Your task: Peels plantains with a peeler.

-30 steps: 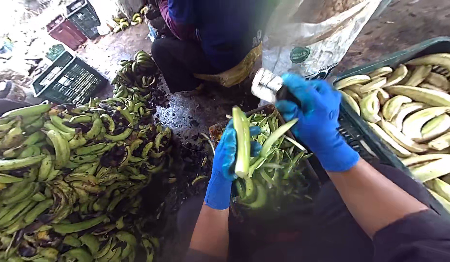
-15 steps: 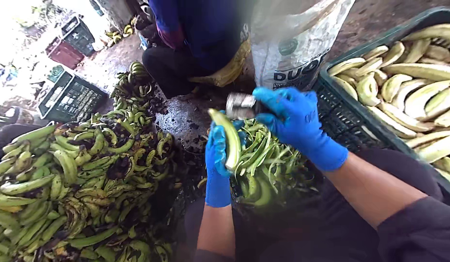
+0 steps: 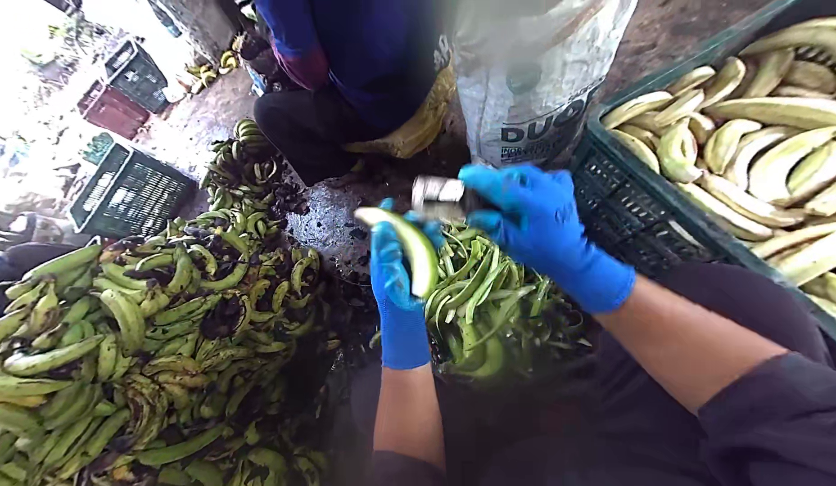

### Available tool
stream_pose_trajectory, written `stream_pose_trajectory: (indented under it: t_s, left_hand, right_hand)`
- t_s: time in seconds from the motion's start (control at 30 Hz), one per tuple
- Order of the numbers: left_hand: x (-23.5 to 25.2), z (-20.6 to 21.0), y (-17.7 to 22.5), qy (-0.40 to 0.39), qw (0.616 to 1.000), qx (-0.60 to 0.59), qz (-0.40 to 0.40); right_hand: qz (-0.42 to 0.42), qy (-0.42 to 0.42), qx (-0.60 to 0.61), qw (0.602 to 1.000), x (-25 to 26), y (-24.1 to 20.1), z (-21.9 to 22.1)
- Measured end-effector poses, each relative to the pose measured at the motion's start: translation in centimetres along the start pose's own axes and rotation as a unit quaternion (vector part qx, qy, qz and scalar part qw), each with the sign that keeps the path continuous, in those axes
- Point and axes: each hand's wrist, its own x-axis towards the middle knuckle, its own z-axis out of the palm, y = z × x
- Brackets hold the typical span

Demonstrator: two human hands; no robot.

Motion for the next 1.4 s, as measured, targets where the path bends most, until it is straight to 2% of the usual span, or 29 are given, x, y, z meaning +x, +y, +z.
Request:
stream_pose_trajectory:
  t_s: [0.07, 0.1, 0.13, 0.17, 0.27, 0.33, 0.43, 0.5, 0.57, 0.6, 0.63, 0.67, 0.7, 0.77, 0.8, 0.83, 0.9, 0.97, 1.03, 1.1, 1.17, 1.2, 1.23, 1.27, 1.3, 1.37, 1.4]
  left_hand:
    - [0.6, 1.5, 0.0, 0.115, 0.975, -0.157, 0.105]
    - [0.5, 2.0, -0.1, 0.142, 0.961, -0.193, 0.139]
    - [0.3, 2.2, -0.3, 0.132, 0.959, -0.198, 0.156]
    - [0.0, 2.2, -0.7, 0.089, 0.966, -0.187, 0.158]
    - [-0.4, 1.9, -0.8, -0.059, 0.991, -0.076, 0.094]
    - [-0.7, 0.9, -0.1, -0.097, 0.994, 0.015, 0.052]
    - [-1.9, -0.1, 0.9, -0.099, 0.985, 0.143, -0.02]
    - [-2.5, -0.3, 0.8, -0.129, 0.968, 0.192, -0.093]
    - [-2.4, -0.4, 0.3, -0.118, 0.965, 0.209, -0.106]
    - [-1.9, -0.4, 0.0, -0.099, 0.975, 0.177, -0.087]
    - [-1.4, -0.5, -0.1, -0.074, 0.989, 0.114, -0.065]
    - [-0.8, -0.4, -0.3, -0.039, 0.998, 0.003, -0.047]
    - [-0.2, -0.4, -0.2, -0.009, 0.989, -0.137, -0.046]
    - [0.4, -0.6, 0.3, -0.008, 0.936, -0.342, -0.086]
    - [0.1, -0.5, 0.2, -0.017, 0.923, -0.375, -0.088]
    - [-0.2, -0.1, 0.0, -0.016, 0.927, -0.367, -0.075]
    - [-0.8, 0.5, -0.9, -0.031, 0.97, -0.243, -0.012]
    - [-1.3, 0.8, -1.1, -0.027, 0.992, -0.122, 0.026]
    - [-2.1, 1.2, -1.0, -0.002, 0.999, 0.008, 0.033]
    - [-3.0, 1.4, -1.0, -0.001, 0.996, 0.088, -0.005]
    - [-3.0, 1.4, -0.8, -0.033, 0.994, 0.086, -0.053]
    - [-2.7, 1.3, -0.6, -0.034, 0.996, 0.039, -0.066]
    - [-2.2, 0.7, -0.4, -0.035, 0.996, -0.023, -0.075]
    - [-1.7, -0.1, 0.0, -0.034, 0.992, -0.09, -0.087]
    - [-1.3, -0.7, 0.4, -0.024, 0.985, -0.132, -0.105]
    - [-1.0, -2.1, 0.7, -0.036, 0.973, -0.194, -0.118]
    - [-1.4, -1.8, 0.8, -0.028, 0.976, -0.183, -0.112]
  right_hand:
    - [-0.077, 0.032, 0.013, 0.996, -2.7, -2.6, 0.8]
    - [-0.1, 0.037, 0.019, 0.994, -3.5, -3.3, 1.1]
    - [-0.112, 0.037, 0.028, 0.993, -3.7, -3.5, 1.2]
    - [-0.115, 0.032, 0.041, 0.992, -3.3, -3.2, 1.2]
    - [-0.098, 0.019, 0.046, 0.994, -1.4, -1.6, 0.6]
    - [-0.12, 0.028, 0.026, 0.992, -1.4, -0.6, 0.3]
    - [-0.139, 0.005, 0.034, 0.99, -0.7, 0.7, 0.1]
    - [-0.054, -0.067, 0.033, 0.996, 1.1, 2.0, -0.3]
    - [0.059, -0.133, 0.005, 0.989, 2.1, 2.9, -0.5]
    - [0.075, -0.119, -0.007, 0.99, 1.9, 2.6, -0.4]
    - [0.052, -0.081, -0.004, 0.995, 1.2, 1.8, -0.2]
    - [-0.002, -0.038, 0.007, 0.999, 0.1, 0.7, 0.1]
    - [-0.065, -0.004, 0.02, 0.998, -1.1, -0.4, 0.5]
    - [-0.175, 0.028, 0.031, 0.984, -2.8, -1.9, 0.9]
    - [-0.196, 0.03, 0.03, 0.98, -3.1, -2.3, 1.0]
    - [-0.193, 0.023, 0.033, 0.98, -3.0, -2.3, 1.0]
    - [-0.16, 0.003, 0.038, 0.986, -2.5, -2.0, 1.1]
    - [-0.153, 0.001, 0.04, 0.987, -2.5, -1.8, 1.0]
    - [-0.14, -0.009, 0.061, 0.988, -2.3, -1.4, 1.0]
    - [-0.046, -0.06, 0.091, 0.993, -1.0, -0.8, 0.9]
    - [0.114, -0.137, 0.114, 0.977, 0.5, 0.6, 0.7]
    - [0.158, -0.154, 0.111, 0.969, 0.8, 1.3, 0.6]
    - [0.153, -0.15, 0.098, 0.972, 0.7, 1.6, 0.5]
    - [0.099, -0.134, 0.086, 0.982, 0.1, 1.5, 0.3]
    - [0.01, -0.111, 0.085, 0.99, -0.7, 1.1, 0.1]
    - [-0.153, -0.08, 0.096, 0.98, -2.3, -0.1, -0.4]
    - [-0.189, -0.078, 0.095, 0.974, -2.9, -0.7, -0.5]
